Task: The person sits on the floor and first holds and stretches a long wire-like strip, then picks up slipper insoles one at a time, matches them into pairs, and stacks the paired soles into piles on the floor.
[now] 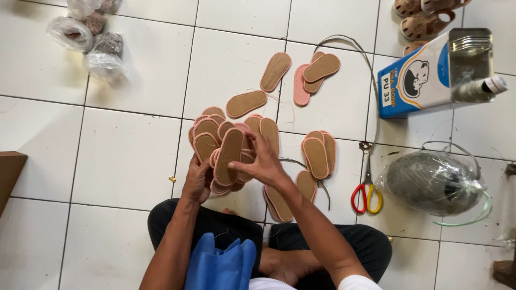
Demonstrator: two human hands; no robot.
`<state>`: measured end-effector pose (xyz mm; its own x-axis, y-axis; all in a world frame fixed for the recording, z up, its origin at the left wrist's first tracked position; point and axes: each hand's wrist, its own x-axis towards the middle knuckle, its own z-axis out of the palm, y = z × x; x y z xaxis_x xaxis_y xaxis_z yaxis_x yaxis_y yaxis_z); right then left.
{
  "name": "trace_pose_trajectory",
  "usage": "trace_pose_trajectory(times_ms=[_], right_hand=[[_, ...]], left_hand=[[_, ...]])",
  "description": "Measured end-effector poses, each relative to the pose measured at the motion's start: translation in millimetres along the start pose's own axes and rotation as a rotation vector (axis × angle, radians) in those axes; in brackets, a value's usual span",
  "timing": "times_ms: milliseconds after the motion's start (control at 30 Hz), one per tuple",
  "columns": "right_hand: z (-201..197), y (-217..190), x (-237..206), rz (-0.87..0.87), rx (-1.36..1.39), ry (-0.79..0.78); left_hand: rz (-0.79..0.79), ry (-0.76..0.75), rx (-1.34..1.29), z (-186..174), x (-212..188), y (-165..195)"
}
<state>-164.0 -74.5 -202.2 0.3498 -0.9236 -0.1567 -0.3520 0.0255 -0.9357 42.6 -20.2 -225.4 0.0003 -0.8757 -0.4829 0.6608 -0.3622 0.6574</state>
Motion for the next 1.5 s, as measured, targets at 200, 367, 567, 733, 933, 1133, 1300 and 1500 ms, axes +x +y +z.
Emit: trace_pose_trajectory(times_ms=[200,367,567,733,933,1133,1300,1500], right_hand=[[16,-15,-1,-0.128,-0.104,0.094],[25,-13,1,-0.218,-0.202,0.018],[-55,45,73,-0.048,0.546,0.090],[-161,105,172,0.482,-0.162,0.856],[-183,122,217,0.487,-0.491,0.792],[-204,122,200,0.289,0.449,0.600],[-164,132,172,0.424,-0.267,0.580],[-144,134,180,0.556,-0.354,0.542]], left_hand=[[-0.087,-0.140,-0.369,-4,-13,6],[-0.126,-0.072,0.112,-15,-2,2],[-0.069,-0.080,-0.049,-42,16,-12],[-0.116,-0.127,0.000,-53,20,-15],[-0.209,-0.034,0.052,-47,25,-22],[-0.201,-0.004,-0.012,-56,36,-27],[-0.121,-0.002,-0.063,-63,43,-22],[-0.037,0.019,-0.126,-75,35,-12]])
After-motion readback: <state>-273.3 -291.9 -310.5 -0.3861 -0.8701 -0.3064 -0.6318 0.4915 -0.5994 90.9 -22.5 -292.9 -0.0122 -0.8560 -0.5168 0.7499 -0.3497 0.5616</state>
